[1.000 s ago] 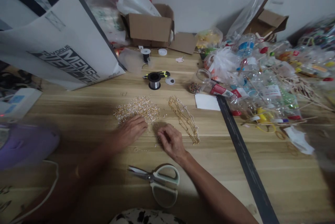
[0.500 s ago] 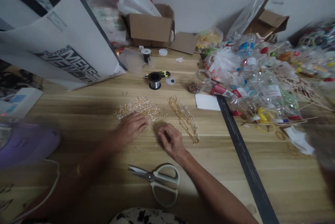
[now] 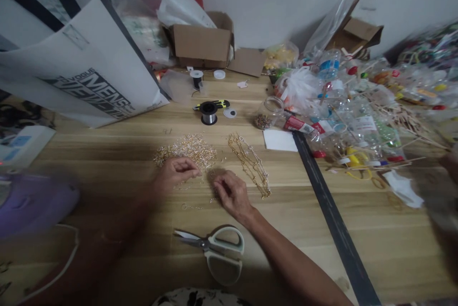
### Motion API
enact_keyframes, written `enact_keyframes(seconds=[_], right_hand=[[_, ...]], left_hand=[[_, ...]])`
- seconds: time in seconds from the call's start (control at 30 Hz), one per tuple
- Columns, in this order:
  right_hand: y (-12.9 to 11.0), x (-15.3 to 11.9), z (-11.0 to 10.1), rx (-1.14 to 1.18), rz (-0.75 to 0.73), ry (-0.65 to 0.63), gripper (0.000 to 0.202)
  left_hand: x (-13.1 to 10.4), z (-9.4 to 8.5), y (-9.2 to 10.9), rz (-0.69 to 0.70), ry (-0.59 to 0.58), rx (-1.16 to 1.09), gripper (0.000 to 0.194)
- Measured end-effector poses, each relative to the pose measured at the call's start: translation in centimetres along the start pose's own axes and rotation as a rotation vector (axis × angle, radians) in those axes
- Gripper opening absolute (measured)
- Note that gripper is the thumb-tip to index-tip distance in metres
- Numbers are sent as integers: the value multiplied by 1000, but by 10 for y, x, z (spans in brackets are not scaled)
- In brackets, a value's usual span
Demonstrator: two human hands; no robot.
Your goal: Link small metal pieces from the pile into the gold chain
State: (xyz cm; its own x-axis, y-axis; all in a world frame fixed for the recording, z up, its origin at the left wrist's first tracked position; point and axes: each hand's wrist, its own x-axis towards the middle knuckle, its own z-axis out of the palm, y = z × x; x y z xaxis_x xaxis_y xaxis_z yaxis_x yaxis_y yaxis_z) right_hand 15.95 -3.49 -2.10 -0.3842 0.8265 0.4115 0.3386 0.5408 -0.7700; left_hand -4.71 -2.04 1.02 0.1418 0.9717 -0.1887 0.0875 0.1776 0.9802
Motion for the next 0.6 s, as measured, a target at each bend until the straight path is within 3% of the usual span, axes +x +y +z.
enact_keyframes(seconds=[0.6], right_hand=[[-1, 0, -1, -10, 24, -9, 14]], left_hand=[[0, 1, 0, -12, -40, -100, 19]])
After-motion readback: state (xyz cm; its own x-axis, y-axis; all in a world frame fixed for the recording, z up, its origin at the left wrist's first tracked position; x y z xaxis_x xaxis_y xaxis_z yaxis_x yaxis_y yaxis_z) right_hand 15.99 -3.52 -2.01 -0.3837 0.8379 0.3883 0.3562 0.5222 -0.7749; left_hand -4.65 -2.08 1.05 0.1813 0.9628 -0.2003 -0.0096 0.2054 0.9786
